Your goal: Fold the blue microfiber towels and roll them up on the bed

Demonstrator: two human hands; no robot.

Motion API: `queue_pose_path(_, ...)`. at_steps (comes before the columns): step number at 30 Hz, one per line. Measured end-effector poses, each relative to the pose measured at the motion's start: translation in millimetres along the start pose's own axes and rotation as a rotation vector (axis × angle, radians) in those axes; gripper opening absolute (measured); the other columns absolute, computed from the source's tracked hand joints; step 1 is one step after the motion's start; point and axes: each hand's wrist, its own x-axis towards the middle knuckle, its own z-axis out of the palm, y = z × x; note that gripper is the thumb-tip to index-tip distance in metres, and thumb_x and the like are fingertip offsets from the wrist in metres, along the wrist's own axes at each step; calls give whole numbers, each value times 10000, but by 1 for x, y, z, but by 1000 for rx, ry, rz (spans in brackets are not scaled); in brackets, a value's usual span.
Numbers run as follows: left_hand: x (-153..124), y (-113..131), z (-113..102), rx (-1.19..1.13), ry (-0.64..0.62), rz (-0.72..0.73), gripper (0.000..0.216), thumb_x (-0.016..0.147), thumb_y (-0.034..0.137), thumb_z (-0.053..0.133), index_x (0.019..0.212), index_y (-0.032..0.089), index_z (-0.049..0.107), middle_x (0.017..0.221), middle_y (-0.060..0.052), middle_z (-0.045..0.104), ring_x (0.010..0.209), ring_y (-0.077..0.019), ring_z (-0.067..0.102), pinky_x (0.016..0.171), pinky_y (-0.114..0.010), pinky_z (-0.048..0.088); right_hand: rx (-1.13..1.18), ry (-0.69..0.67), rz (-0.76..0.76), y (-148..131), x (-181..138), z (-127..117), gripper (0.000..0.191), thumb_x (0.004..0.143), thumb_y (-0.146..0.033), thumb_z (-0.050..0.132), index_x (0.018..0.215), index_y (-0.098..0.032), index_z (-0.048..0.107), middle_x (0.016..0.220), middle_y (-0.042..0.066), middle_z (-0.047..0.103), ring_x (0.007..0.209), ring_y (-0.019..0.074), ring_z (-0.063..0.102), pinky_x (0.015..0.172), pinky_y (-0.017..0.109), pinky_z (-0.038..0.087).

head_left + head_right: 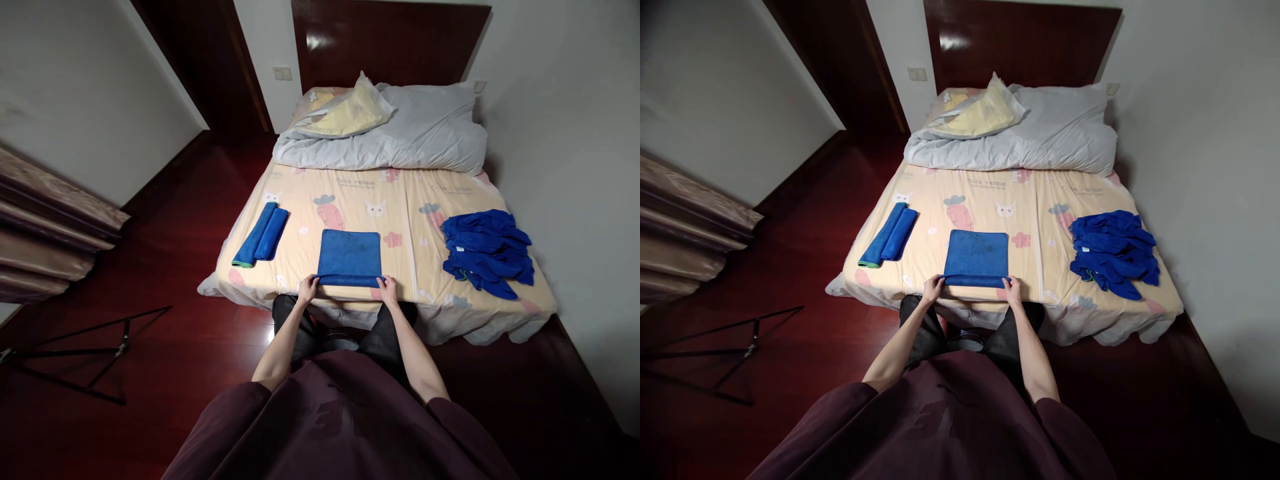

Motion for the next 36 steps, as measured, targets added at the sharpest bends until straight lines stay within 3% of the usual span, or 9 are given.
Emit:
queue_pose_path(4,-1,3,-2,135,-24,-19,310,1019,350,512,841,172,694,758,-66,700,747,-207,666,748,-288,466,-76,33,3,6,-3,1,542,854,-690,548,861,-170,698,776,112,693,750,247,637,696,328,507)
queue_pose_path(8,-3,7,-2,203,-34,-54,308,1030,336,509,846,173,695,762,-77,701,767,-218,677,747,-287,452,-159,50,34,7,-5,3,553,889,-711,487,798,-198,670,804,126,705,758,246,627,680,306,465)
queue_pose_path(13,-6,12,-3,209,-29,-79,283,1020,341,531,884,176,717,778,-77,716,814,-225,692,766,-286,460,-322,54,34,2,2,5,500,961,-612,446,686,-219,588,730,91,672,661,200,542,629,276,357)
queue_pose_path(18,-8,16,-3,228,-25,-121,304,1015,366,527,886,171,722,796,-78,725,796,-214,684,768,-285,467,-407,-7,57,-2,10,2,420,960,-484,524,633,-220,528,671,51,639,622,166,486,606,262,286)
queue_pose_path(25,-1,17,1,245,-44,-206,265,1006,357,537,879,186,695,836,-93,733,853,-234,698,803,-304,483,-455,-11,177,-10,14,5,335,940,-419,576,671,-224,618,736,69,703,664,181,553,615,265,313)
queue_pose_path(28,0,19,4,171,-12,-212,192,994,331,559,1020,190,686,876,-97,734,890,-250,705,846,-333,508,-390,6,232,-14,17,5,304,895,-439,611,679,-232,661,741,77,722,683,207,610,636,273,380)
queue_pose_path(31,-11,21,2,110,111,-110,328,987,312,569,1282,174,605,1072,-134,719,1035,-262,691,957,-384,523,-285,71,215,-17,15,0,275,882,-432,577,853,-216,746,874,100,772,789,244,686,721,306,484)
queue_pose_path(33,-25,22,-2,142,175,31,409,990,308,559,1374,164,558,1276,-176,655,1223,-274,625,1085,-418,479,-221,136,128,-19,7,-6,364,908,-414,520,1064,-183,755,1031,132,784,905,262,711,825,352,534)
queue_pose_path(36,-48,25,-8,225,78,268,437,1008,289,521,1431,181,544,1492,-172,540,1427,-275,485,1213,-440,378,-218,194,-99,-25,-15,-13,457,969,-390,453,1268,-153,704,1248,163,736,1152,278,673,1046,434,504)
